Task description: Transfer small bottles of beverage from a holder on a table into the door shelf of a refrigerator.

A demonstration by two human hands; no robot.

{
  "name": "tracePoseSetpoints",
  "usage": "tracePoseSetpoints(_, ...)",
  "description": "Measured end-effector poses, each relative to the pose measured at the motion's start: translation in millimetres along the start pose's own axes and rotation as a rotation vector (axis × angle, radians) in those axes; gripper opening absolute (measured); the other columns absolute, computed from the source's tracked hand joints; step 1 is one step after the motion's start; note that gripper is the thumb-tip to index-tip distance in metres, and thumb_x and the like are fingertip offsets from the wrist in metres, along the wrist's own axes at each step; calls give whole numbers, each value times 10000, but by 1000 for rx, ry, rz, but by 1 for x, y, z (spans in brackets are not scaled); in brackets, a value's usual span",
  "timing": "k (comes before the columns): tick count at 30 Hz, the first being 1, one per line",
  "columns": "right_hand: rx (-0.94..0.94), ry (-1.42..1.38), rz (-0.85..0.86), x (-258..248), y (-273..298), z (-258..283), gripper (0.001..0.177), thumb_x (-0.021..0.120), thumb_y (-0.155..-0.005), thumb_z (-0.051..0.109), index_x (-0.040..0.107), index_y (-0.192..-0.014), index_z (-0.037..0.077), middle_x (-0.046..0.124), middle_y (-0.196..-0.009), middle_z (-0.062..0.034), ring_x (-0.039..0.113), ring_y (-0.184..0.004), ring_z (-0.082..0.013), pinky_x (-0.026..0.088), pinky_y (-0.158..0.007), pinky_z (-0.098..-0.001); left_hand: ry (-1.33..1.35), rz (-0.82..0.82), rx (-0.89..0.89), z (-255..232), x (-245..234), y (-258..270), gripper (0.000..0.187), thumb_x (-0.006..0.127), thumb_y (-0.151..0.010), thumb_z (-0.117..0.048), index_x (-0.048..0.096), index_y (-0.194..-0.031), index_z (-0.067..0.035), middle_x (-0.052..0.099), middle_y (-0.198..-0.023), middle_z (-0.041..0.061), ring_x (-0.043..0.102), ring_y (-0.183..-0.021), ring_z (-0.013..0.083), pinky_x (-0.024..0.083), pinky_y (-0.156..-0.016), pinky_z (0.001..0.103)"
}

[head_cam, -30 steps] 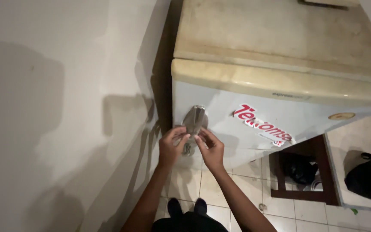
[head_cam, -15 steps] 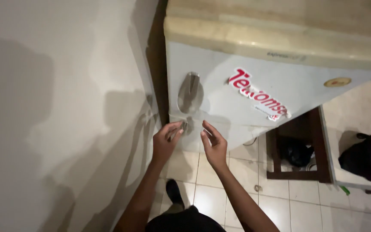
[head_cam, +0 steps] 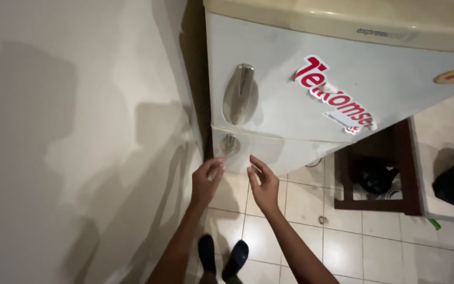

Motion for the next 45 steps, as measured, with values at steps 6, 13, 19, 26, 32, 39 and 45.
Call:
tracePoseSetpoints(6,38,32,-45,20,-21,-66,338,670,-988,66,652,-1315,-18,698,-1341,-130,656,-1227,-189,549,-1063,-343,-85,-25,-1,78,-2,-32,278,726,-920,-35,692,-1195,-7,752,-1162,96,724,-1070,167,592,-939,292)
tracePoseSetpoints(13,77,106,-70,36,-58,-141,360,704,-959,80,642,-1305,1,697,-1326,-118,668,-1205,-183,559,-1053,-337,-94,-28,-149,161,8,-72,314,728,-931,-30,682,-1241,-15,728,-1208,118,696,-1097,186,555,-963,291)
tracePoseSetpoints(19,70,96,-61,50,-85,-189,401,743,-935,92,633,-1307,-11,696,-1308,-130,660,-1204,-197,548,-1044,-349,-96,-33,40,185,22,-106,345,740,-921,-60,656,-1247,16,723,-1271,135,690,-1169,190,561,-988,312)
tracePoseSetpoints(26,86,86,-71,56,-97,-225,278,748,-952,87,666,-1186,-38,725,-1047,-101,674,-1014,-127,589,-971,-313,-139,15,-54,215,30,-126,324,760,-924,-109,688,-1209,28,774,-1105,131,744,-1010,169,590,-869,292)
tracePoseSetpoints(32,165,91,-77,55,-100,-225,177,717,-965,75,662,-1096,-29,745,-982,-68,692,-938,-89,618,-866,-283,-119,102,-55,217,28,-129,302,737,-942,-103,685,-1201,43,768,-1097,131,735,-979,151,600,-819,276)
tracePoseSetpoints(39,109,75,-92,58,-101,-219,140,703,-974,54,672,-1077,-36,745,-980,-68,685,-942,-83,624,-869,-280,-30,68,-31,224,32,-127,302,718,-953,-86,661,-1221,40,760,-1100,136,745,-1002,150,605,-816,276)
tracePoseSetpoints(45,100,83,-95,60,-99,-212,164,699,-978,58,671,-1105,-42,756,-982,-89,700,-939,-105,627,-869,-289,-88,41,-32,199,33,-121,286,693,-970,-85,664,-1230,33,758,-1116,131,744,-997,147,606,-810,276)
Point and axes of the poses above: each hand's wrist, its own y-axis away from the middle knuckle, its own x-axis out of the palm, z = x × y, the point moved 3 cm from there along -y, towards the middle knuckle
